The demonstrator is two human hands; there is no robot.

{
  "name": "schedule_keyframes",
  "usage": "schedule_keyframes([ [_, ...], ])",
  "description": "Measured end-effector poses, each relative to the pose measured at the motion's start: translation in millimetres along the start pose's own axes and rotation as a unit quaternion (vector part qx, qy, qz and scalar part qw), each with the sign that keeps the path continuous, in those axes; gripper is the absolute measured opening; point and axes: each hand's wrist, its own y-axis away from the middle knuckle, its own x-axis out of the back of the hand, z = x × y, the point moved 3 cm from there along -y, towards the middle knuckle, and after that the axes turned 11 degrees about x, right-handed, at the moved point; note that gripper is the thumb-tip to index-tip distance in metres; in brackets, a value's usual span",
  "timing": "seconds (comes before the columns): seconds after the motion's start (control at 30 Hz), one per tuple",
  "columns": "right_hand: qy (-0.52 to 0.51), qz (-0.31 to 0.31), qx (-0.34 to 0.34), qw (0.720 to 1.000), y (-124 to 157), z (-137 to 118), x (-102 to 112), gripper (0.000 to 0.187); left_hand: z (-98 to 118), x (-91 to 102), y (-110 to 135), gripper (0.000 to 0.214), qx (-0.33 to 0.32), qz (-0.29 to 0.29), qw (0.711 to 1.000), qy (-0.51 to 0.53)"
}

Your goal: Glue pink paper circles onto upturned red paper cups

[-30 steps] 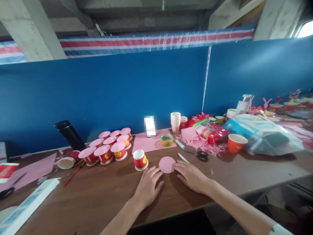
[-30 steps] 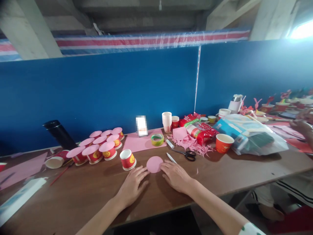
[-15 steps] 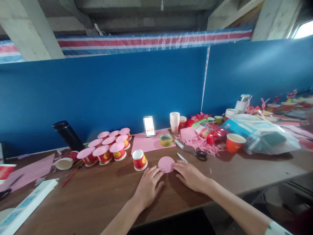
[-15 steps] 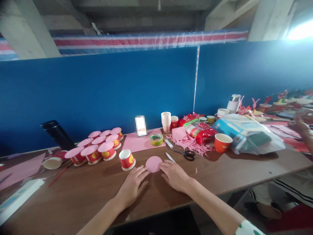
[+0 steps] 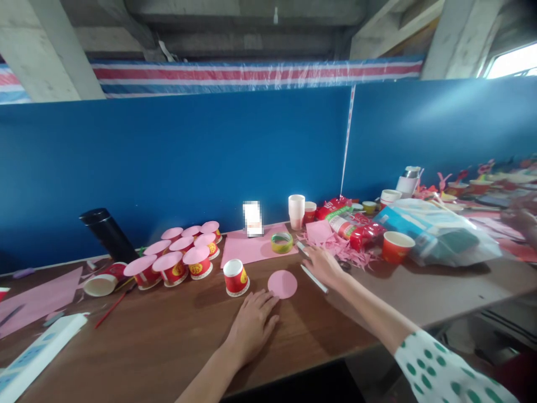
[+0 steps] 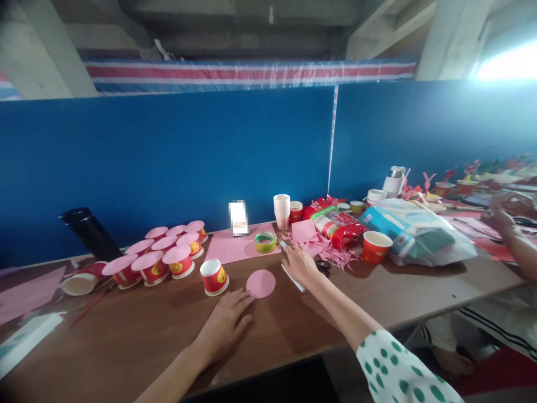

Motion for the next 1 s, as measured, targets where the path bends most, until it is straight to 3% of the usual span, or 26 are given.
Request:
schedule_keyframes([
  [0.17,0.008,-0.022,-0.067,0.998,-25.1,21.9,-10.6,0.027,-1.1,-0.9,0.3,0.042,-0.008,-0.003,1.0,-0.011],
  [0.43,-0.048,-0.012,-0.106,0.993,-34.6,32.9,-19.7,0.022,0.8,2.9,1.5,0.042,-0.011,0.004,1.0,-0.006],
  [0.67,-0.196,0.044,-0.036,0.979,-8.4,14.9,-13.0,0.03,2.3,3.2,0.6,0.041,0.002,0.0,1.0,0.003],
  [0.7,-0.242,0.05,-0.021,0.969,-2.5,8.0,-13.4,0.031,2.2,2.5,0.4,0.041,0.003,-0.002,1.0,0.004],
  [0.8,-0.522,0.056,-0.005,0.851,14.0,-15.5,-14.6,0.033,1.3,1.3,0.4,0.041,0.004,-0.001,1.0,0.012],
  [0.87,-0.609,0.035,-0.012,0.792,23.3,-32.2,-12.6,0.033,0.6,3.6,1.2,0.04,0.006,0.011,1.0,0.024],
  [0.93,-0.646,0.022,-0.013,0.763,31.6,-49.3,-7.7,0.032,1.6,10.1,2.6,0.038,0.009,0.033,0.998,0.046],
  [1.0,-0.655,0.015,-0.001,0.756,39.9,-66.9,-2.1,0.03,6.0,19.7,4.8,0.037,0.013,0.058,0.994,0.088],
])
